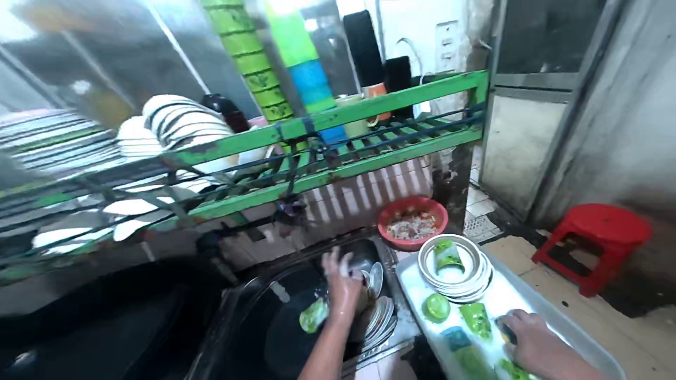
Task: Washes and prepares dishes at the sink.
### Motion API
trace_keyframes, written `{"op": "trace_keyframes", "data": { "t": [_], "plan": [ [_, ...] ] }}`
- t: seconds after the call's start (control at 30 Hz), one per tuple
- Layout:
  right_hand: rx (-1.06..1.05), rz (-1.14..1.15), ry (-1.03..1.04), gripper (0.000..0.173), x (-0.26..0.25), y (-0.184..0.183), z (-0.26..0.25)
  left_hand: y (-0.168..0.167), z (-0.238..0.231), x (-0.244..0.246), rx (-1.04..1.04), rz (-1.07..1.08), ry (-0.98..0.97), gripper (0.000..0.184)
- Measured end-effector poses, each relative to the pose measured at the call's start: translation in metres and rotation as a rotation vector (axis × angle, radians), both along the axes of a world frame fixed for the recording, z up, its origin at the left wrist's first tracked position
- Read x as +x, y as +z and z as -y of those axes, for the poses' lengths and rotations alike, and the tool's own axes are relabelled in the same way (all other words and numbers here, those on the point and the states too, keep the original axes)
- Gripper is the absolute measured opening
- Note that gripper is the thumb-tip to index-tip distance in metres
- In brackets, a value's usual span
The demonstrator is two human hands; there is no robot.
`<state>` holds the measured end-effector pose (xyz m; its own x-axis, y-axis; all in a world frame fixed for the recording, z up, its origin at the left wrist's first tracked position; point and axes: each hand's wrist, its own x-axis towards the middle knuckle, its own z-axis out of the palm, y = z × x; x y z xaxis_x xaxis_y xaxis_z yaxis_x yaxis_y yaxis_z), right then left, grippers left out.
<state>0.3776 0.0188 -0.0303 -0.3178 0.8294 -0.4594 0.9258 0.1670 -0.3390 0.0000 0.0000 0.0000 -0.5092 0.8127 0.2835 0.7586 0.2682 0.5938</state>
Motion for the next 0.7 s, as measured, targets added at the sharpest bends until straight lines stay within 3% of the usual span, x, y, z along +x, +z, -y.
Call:
{"op": "trace_keyframes", "data": {
  "t": [0.07,0.13,0.2,0.23,0.33,0.43,0.57,0.67,0.7],
  "plan": [
    [-0.013,0.025,0.0,0.053,-0.001,0.001,0.0,0.021,0.002,0.063,-0.062,-0.021,-0.393,0.029],
    [-0.033,0.059,-0.007,0.056,-0.002,0.002,0.001,0.034,0.01,0.13,-0.266,-0.082,-0.906,0.03],
    [-0.054,0.051,-0.027,0.059,-0.001,0.003,0.0,0.018,0.008,0.18,-0.378,-0.259,-1.304,0.027],
    [-0.06,0.024,-0.051,0.058,0.0,0.002,-0.001,0.008,0.006,0.197,-0.457,-0.325,-1.368,0.025],
    [-0.058,-0.19,-0.245,0.051,0.008,-0.006,-0.009,-0.025,-0.006,0.229,-0.695,-0.53,-1.284,0.028],
    [-0.066,-0.458,-0.483,0.054,0.013,-0.006,-0.011,-0.042,-0.017,0.253,-0.818,-0.57,-1.182,0.039],
    [-0.066,-0.697,-0.654,0.041,0.023,0.009,-0.002,-0.066,-0.022,0.25,-0.714,-0.562,-1.197,0.029],
    [-0.103,-1.116,-0.81,0.037,0.033,0.028,0.024,-0.057,-0.026,0.24,-0.634,-0.471,-1.245,0.027],
    [-0.152,-1.251,-0.843,0.035,0.036,0.032,0.031,-0.05,-0.026,0.237,-0.611,-0.532,-1.299,0.024]
  ]
}}
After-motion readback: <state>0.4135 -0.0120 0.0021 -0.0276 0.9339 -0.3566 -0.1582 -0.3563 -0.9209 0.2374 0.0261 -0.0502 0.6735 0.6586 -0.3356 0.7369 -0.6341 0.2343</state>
